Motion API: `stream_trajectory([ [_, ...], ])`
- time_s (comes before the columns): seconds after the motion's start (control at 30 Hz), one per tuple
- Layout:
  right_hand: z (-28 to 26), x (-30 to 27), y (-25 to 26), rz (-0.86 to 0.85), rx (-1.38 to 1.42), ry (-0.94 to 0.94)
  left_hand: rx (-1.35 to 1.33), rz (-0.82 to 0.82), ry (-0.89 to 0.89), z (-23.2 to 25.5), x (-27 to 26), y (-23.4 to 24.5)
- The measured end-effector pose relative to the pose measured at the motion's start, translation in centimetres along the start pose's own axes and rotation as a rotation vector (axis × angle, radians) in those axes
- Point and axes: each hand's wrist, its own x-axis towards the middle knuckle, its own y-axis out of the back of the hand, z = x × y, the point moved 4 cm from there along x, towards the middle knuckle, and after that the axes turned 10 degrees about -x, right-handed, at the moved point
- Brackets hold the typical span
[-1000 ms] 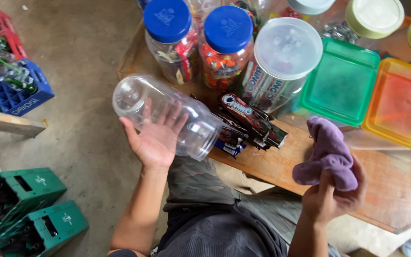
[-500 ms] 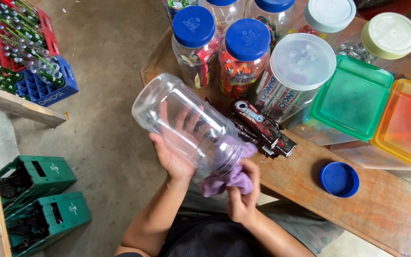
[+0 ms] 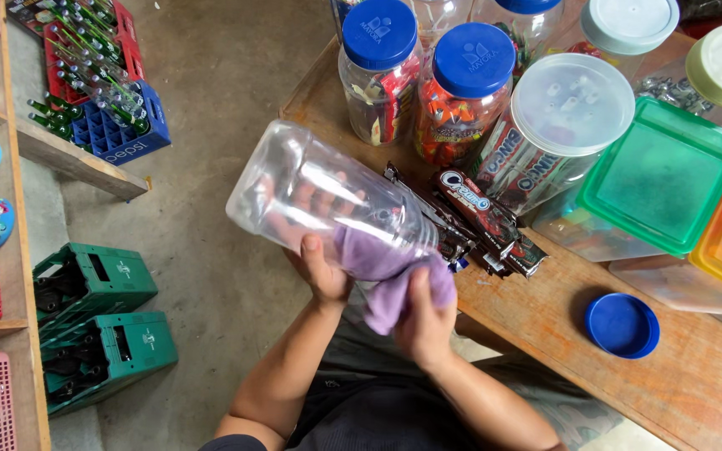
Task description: The person wipes the exterior of a clear plastic jar with a purple cloth, then opens it and empties chocolate bars onto the table. They wipe the interior of the jar with the cloth, place the chocolate bars back into the jar, and close the lid.
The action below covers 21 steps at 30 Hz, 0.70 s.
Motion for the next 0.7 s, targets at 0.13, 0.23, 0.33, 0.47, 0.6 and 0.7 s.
stream_trajectory([
  [0.13,0.5,2.1,1.5,-0.130,-0.010,-0.071,0.176,-0.128,-0.139,-0.2,-0.1,0.6],
  [0.23,-1.3,3.1,1.3,0.017,-0.536,0.228,0.018,-0.070,0.185,-0.5,-0.1,1.5],
  [0.33,-4.4,2.7,-1.5,-0.258,-1.051,0.760,-0.510,0.107,0.619,0.1,-1.3,2.1],
  [0.47,-4.6,1.8,-4.7,-0.506,-1.079,1.081,-0.275,0.172,0.501,1.6,-1.9,3.0],
  [0.6,-2.7,0.2,-4.1,-0.380,-0.766,0.414,-0.064,0.023,0.263,2.0,-1.1,2.6],
  [0.7,-0.4,1.1,-1.6,-0.170,-0.095,-0.169,0.090,-0.060,0.102,1.8,-0.3,2.7],
])
